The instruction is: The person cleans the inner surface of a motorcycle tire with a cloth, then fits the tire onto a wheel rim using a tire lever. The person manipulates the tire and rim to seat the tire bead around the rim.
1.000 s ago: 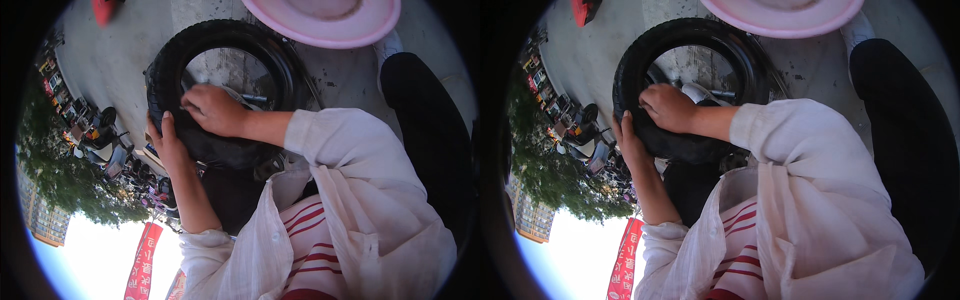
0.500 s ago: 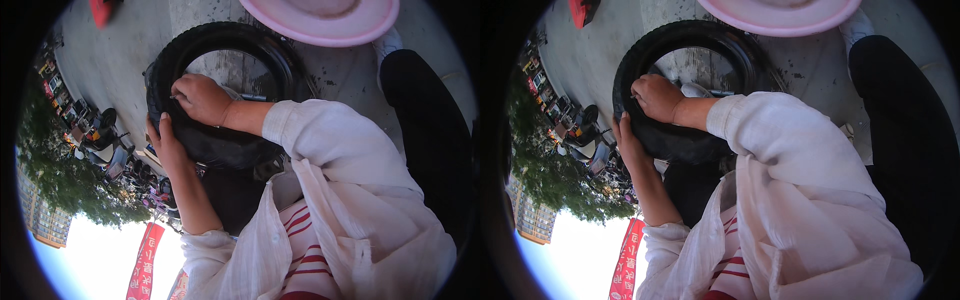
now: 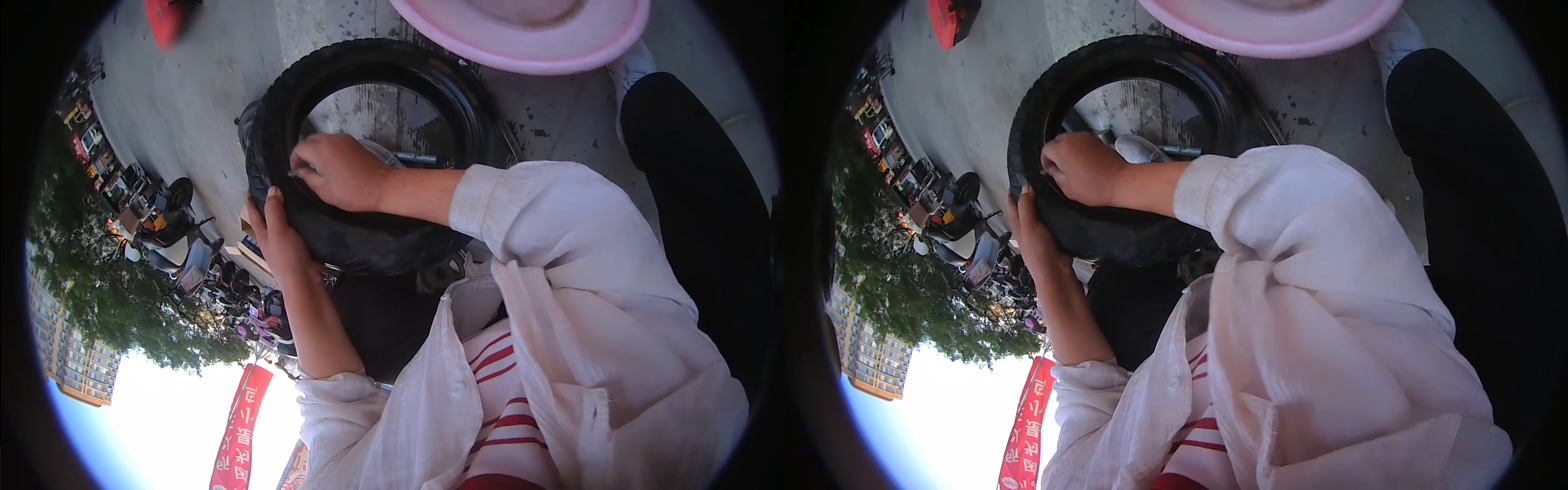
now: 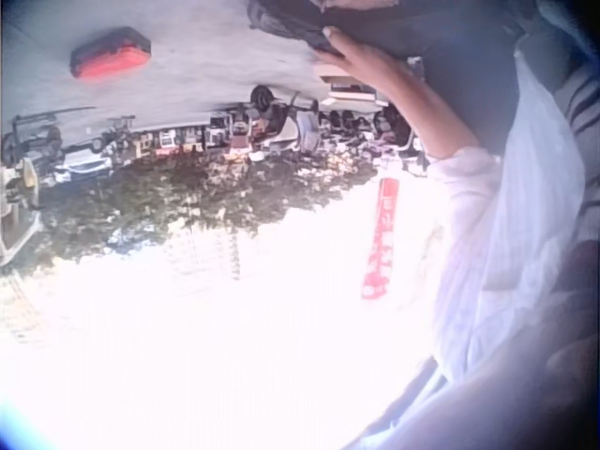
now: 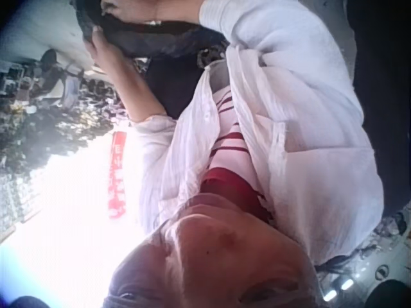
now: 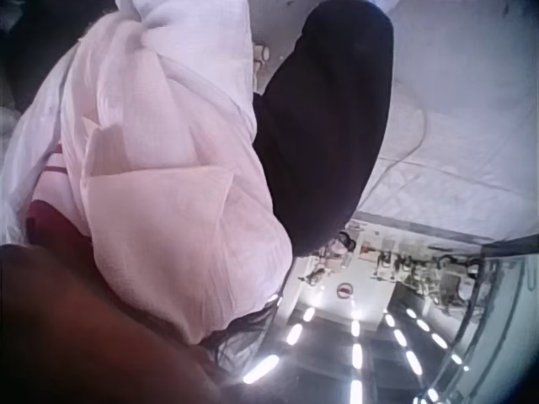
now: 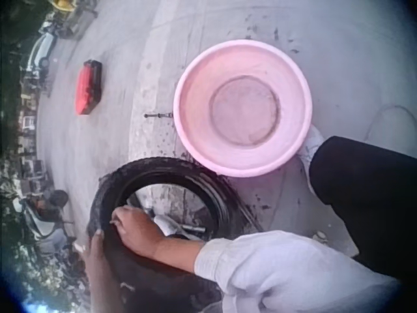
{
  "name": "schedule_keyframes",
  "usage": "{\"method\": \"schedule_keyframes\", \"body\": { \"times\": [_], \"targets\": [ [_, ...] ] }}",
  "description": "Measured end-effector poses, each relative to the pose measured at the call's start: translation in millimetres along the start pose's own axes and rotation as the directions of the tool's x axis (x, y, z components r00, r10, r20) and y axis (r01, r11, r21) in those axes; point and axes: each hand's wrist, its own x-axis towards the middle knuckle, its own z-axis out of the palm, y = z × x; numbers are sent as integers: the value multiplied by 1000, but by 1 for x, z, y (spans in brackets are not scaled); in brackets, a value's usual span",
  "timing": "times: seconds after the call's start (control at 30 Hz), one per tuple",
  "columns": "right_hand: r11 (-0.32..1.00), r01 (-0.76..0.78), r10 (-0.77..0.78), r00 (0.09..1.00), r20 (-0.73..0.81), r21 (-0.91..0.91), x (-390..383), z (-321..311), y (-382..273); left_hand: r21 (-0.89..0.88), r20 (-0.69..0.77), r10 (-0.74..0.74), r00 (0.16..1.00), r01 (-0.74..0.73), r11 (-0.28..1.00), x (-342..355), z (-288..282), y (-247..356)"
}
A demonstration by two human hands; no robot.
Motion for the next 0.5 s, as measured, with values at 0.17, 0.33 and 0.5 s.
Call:
{"method": "schedule_keyframes", "body": {
  "times": [0.17,0.33,0.5],
  "targets": [
    [991,136,-134,987,92,-17,-40,-10,-2,2,-1,21,1000,-21,1000,2,-2,3],
    [978,179,-194,970,-146,-105,5,8,8,-9,-11,14,1000,-14,1000,-3,7,6],
    [999,32,-32,962,272,4,-32,-22,-8,-52,15,1,1000,0,999,2,-5,-2]
  ]
}}
